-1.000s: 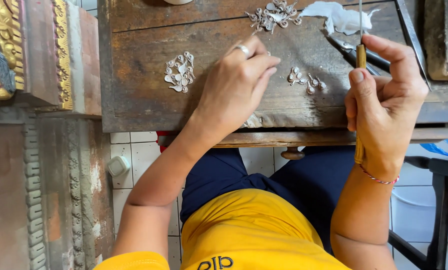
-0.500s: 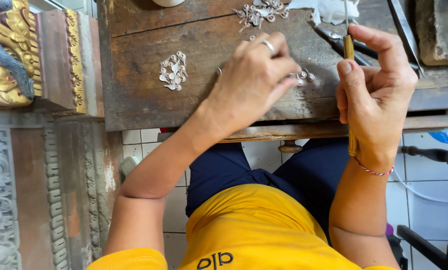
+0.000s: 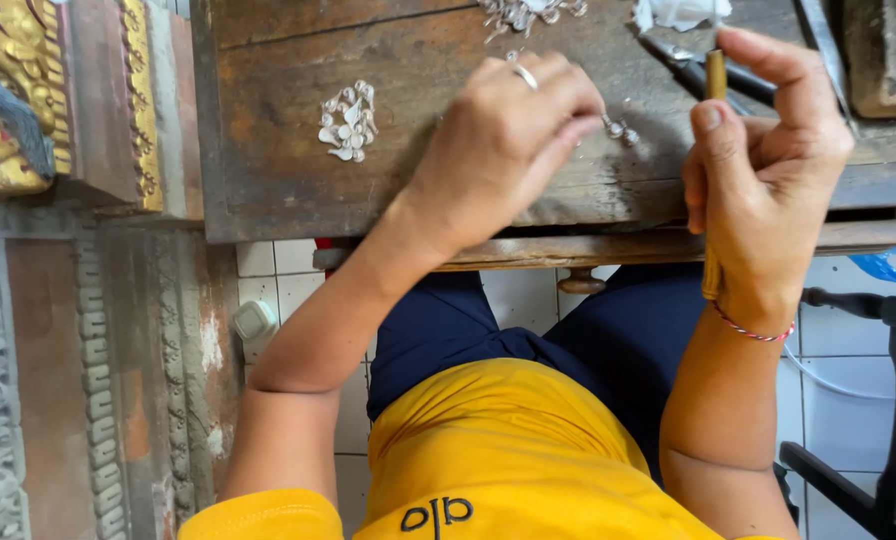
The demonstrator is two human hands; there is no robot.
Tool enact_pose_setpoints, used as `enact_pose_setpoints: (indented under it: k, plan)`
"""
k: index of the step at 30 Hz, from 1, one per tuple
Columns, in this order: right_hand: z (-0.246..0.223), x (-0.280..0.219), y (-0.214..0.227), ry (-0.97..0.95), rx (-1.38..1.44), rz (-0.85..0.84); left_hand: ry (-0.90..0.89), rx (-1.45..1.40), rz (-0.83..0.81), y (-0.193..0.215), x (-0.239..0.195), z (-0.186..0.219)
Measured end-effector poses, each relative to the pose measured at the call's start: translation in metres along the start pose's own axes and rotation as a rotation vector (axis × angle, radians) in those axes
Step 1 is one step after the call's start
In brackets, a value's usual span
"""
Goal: The person uses a small hammer and a metal file to shape small silver-colored metal pieces on a wooden workbench. They repeatedly pick up pieces, tap them with the hammer, and file them, then place them back on the table.
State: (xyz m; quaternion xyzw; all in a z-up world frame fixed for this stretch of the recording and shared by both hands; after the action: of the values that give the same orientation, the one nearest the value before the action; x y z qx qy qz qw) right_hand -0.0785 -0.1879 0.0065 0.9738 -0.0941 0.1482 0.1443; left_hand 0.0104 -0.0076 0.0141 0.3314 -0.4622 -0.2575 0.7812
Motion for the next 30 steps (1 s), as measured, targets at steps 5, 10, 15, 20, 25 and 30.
enact_pose_setpoints:
  k: [5, 10, 15, 20, 25, 30]
  plan:
    - [0.014, -0.009, -0.003, 0.160, 0.014, 0.027, 0.196, -0.280, 0.124, 0.069, -0.032, 0.020]
    - [0.030, -0.031, -0.016, 0.431, 0.016, 0.140, 0.486, -0.922, 0.298, 0.050, -0.091, 0.041]
    - [0.017, -0.073, -0.053, 0.266, -0.229, 0.003, 0.819, -1.301, 0.415, 0.010, -0.119, 0.051]
    - [0.026, -0.077, -0.071, 0.188, -0.082, -0.061, 0.844, -1.402, 0.536, -0.027, -0.132, 0.047]
    - [0.015, -0.074, -0.072, 0.197, -0.152, -0.055, 0.836, -1.425, 0.496, -0.034, -0.133, 0.051]
    - [0.018, -0.076, -0.076, 0.169, -0.056, -0.065, 0.848, -1.401, 0.532, -0.036, -0.133, 0.052]
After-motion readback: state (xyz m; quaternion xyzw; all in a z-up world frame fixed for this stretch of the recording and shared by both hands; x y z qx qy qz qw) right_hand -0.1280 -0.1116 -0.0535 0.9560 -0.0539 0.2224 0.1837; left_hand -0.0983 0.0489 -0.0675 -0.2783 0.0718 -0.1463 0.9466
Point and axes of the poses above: each hand's wrist, its own x-axis towards the middle knuckle, its own y-axis out of the back of the hand, z = x × y, the point moved 2 cm from there along x, towards the middle knuckle, and after that the axes turned 4 degrees about -z, right-handed, at the moved point
